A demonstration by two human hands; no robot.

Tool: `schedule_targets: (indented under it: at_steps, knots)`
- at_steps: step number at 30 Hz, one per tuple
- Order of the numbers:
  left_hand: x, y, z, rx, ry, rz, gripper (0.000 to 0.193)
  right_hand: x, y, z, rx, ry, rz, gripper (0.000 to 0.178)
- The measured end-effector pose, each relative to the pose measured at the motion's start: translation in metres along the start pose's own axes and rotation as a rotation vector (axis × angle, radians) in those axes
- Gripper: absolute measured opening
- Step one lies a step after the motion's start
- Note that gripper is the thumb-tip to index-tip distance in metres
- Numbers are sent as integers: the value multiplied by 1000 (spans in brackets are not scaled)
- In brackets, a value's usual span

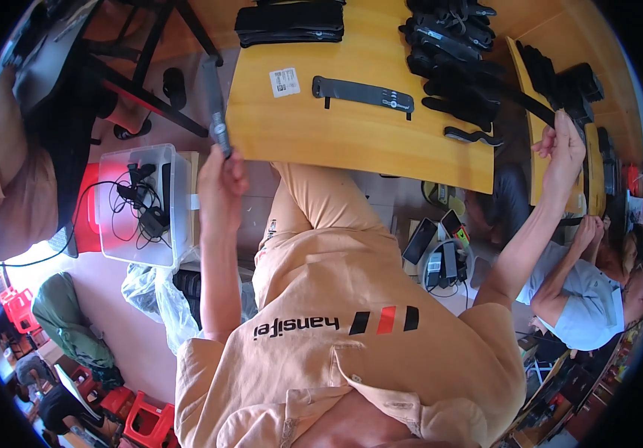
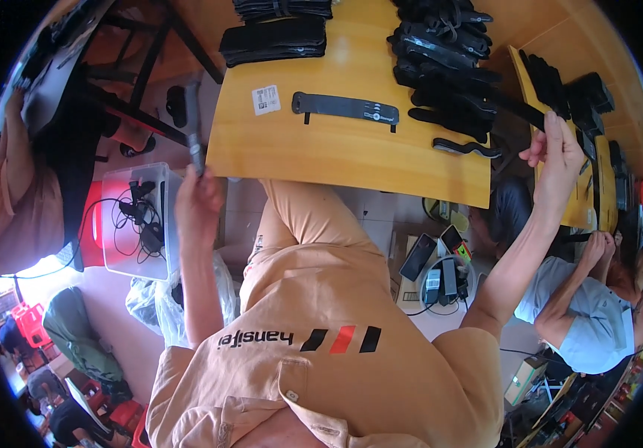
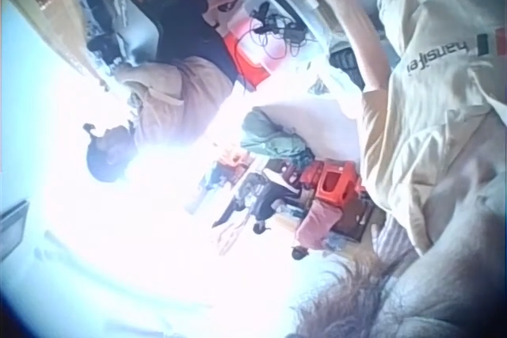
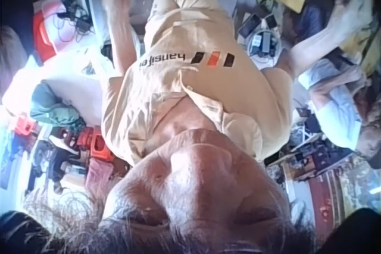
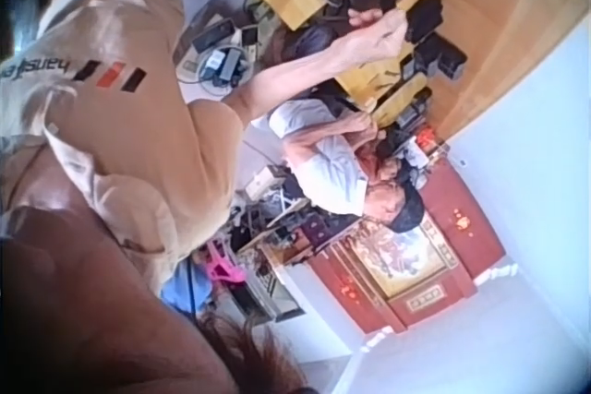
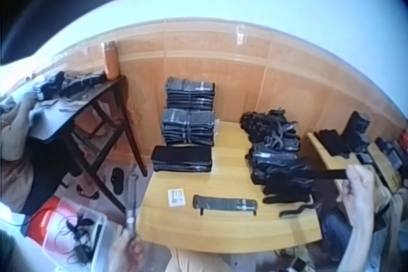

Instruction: Assembling black textile straps by attaching plastic buckles and sliders at a workshop.

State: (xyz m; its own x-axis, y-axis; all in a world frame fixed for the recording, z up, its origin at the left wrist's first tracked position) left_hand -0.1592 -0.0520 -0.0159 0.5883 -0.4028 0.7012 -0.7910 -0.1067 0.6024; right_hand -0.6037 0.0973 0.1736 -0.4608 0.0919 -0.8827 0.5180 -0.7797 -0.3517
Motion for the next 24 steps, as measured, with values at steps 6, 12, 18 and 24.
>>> schedule_targets:
  at_steps: [6,12,18,24]
  knots:
    - [-60,-4,47,-99,-175,388,33,2,1,-11,-83,-138,-287,19]
    - [-62,7,36,-185,-233,590,35,17,-2,-16,-95,-77,-248,19]
    - [-81,17,26,-249,-240,623,38,26,14,-24,-171,-39,-186,18]
    - [-74,5,22,-85,-262,795,46,20,22,-34,-271,-5,-205,15]
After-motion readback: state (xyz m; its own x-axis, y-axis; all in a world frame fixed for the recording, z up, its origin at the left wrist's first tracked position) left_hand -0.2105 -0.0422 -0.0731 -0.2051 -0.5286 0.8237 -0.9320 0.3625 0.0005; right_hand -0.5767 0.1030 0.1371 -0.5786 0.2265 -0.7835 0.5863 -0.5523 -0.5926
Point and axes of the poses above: each hand's wrist, its own z-axis towards the middle knuckle, its own y-axis out of the palm, x = y × z, the point moved 7 cm from there along z, towards the middle knuckle, and after that the axes turned 5 degrees about -z, right-handed, at the moved point
